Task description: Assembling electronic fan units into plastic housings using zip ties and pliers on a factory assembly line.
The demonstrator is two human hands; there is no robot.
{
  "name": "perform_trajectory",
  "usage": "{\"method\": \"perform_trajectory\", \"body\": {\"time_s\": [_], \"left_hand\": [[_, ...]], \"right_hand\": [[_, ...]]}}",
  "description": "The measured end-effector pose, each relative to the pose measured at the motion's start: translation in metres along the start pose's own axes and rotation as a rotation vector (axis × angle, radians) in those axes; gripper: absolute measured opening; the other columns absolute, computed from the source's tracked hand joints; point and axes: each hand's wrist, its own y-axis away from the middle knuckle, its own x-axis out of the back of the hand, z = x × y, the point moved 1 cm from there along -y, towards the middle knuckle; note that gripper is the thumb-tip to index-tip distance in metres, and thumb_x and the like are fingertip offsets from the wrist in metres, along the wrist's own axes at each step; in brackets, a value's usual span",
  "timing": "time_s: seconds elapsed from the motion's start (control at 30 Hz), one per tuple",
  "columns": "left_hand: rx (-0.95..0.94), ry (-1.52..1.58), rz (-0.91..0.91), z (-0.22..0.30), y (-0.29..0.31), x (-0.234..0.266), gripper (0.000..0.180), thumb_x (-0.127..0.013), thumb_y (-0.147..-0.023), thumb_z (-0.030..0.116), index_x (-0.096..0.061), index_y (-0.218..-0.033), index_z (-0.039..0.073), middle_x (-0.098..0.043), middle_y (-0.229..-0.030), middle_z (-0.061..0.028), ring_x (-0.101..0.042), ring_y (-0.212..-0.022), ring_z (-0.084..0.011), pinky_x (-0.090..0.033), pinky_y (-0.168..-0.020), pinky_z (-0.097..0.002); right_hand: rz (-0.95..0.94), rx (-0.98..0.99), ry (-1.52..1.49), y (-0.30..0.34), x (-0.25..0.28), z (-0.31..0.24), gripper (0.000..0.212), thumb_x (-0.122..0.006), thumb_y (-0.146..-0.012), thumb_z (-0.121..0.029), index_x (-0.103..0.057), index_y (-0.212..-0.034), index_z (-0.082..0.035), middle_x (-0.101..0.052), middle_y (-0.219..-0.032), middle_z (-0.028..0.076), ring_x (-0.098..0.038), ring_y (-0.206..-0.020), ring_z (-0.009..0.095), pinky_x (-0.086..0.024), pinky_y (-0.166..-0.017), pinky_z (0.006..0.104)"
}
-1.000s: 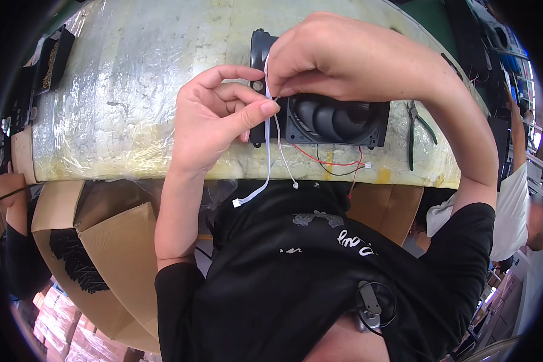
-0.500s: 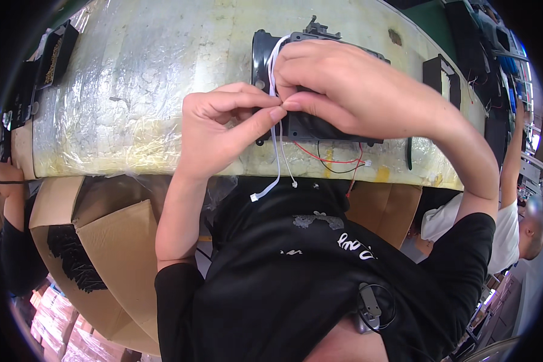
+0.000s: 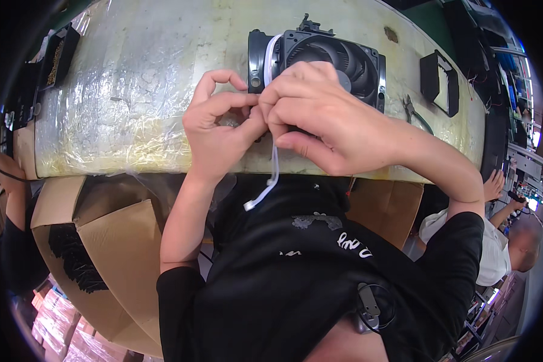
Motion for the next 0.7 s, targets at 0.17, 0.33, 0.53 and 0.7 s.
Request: {"method": "perform_trajectory", "body": {"time_s": [0.17, 0.33, 0.53, 0.7], "left_hand": [[-0.002, 0.001, -0.084, -0.008, 0.002, 0.005, 0.014, -0.075, -0.073, -0.009, -0.07, -0.085, -0.003, -0.059, -0.098, -0.0084, -0.06, -0.072, -0.0081, -0.048, -0.058, -0.0202], [0.069, 0.029, -0.006, -0.007, 0.006, 0.006, 0.02, -0.069, -0.077, -0.015, -0.069, -0.095, -0.006, -0.059, -0.099, -0.0089, -0.058, -0.075, -0.0093, -0.048, -0.066, -0.0198], [-0.112, -0.202, -0.138, 0.021, 0.002, 0.004, 0.028, -0.071, -0.076, -0.017, -0.071, -0.102, -0.007, -0.058, -0.098, -0.0106, -0.06, -0.072, -0.0106, -0.049, -0.063, -0.0202], [-0.427, -0.307, -0.278, 0.018, -0.008, 0.002, 0.031, -0.07, -0.076, -0.019, -0.072, -0.103, -0.005, -0.06, -0.089, -0.0124, -0.062, -0.068, -0.0154, -0.051, -0.059, -0.0242]], "right_hand": [[0.036, 0.095, -0.134, 0.003, -0.006, 0.009, 0.008, -0.062, -0.084, -0.007, -0.055, -0.083, -0.008, -0.057, -0.105, 0.008, -0.05, -0.105, 0.029, -0.03, -0.098, 0.0434], [0.228, 0.098, -0.104, 0.012, -0.004, 0.006, 0.017, -0.075, -0.082, -0.02, -0.062, -0.087, -0.011, -0.06, -0.106, 0.005, -0.053, -0.107, 0.024, -0.034, -0.097, 0.0399], [0.87, -0.609, 0.396, 0.184, 0.01, 0.035, 0.036, -0.07, -0.086, -0.01, -0.06, -0.119, 0.0, -0.061, -0.121, 0.013, -0.056, -0.115, 0.027, -0.042, -0.102, 0.0373], [0.576, -0.963, 0.82, 0.226, -0.034, 0.039, 0.049, -0.062, -0.093, -0.021, -0.052, -0.139, -0.008, -0.053, -0.136, 0.014, -0.047, -0.129, 0.03, -0.028, -0.111, 0.0409]]}}
